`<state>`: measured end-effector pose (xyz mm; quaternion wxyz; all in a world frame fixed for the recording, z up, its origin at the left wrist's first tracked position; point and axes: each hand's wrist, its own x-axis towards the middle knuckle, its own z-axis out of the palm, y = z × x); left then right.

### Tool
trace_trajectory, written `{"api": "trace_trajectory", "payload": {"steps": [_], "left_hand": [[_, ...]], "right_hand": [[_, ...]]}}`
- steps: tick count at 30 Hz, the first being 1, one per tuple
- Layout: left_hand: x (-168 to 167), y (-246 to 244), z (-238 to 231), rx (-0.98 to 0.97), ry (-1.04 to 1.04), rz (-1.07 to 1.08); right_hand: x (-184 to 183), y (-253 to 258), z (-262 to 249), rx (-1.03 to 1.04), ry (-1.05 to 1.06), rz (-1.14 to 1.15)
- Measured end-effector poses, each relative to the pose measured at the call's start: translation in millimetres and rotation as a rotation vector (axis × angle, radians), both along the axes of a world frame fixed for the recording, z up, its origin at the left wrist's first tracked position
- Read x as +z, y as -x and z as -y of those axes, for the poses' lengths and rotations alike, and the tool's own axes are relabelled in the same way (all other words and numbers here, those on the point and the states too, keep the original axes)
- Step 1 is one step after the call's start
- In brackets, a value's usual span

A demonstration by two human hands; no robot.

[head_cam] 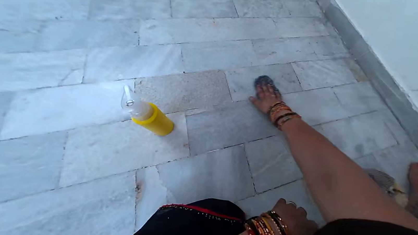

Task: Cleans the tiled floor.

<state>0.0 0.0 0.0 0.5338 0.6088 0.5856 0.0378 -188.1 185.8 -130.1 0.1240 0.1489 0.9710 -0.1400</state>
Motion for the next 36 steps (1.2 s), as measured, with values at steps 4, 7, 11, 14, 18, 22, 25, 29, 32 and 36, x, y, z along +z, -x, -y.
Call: {"api": "trace_trajectory", "payload": {"steps": [4, 7, 11, 14, 18, 22, 25, 29, 32, 36], "left_hand": [[-4, -6, -1, -0.002, -0.018, -0.022], [-2, -8, -2, -0.007, -0.027, -0.041], [-1, -13, -3, -0.029, -0.028, -0.065], [-4, -19, -3, -0.046, -0.023, -0.068], [-7, -24, -1, -0.043, -0.022, -0.076], [14, -19, 4, -0.047, 0.026, -0.138], [67, 2, 5, -0.008, 0.248, -0.13], [57, 21, 12, 0.008, 0.181, -0.046], [37, 18, 1, -0.059, 0.175, -0.082], [-4, 7, -3, 0.009, 0.027, -0.023]], "right_hand": [[-5, -64, -62, -0.178, -0.038, 0.02], [-9, -118, -62, -0.165, -0.076, 0.014], [-15, -164, -14, 0.011, -0.091, -0.046], [-12, -170, 40, 0.188, -0.024, -0.038], [5, -137, 109, 0.464, 0.12, 0.067], [6, -81, 149, 0.646, 0.192, 0.04], [8, -31, 152, 0.59, 0.184, -0.004], [3, 23, 115, 0.365, 0.113, -0.057], [3, 35, 57, 0.175, 0.053, -0.017], [0, -5, -28, -0.078, -0.007, 0.018]]}}
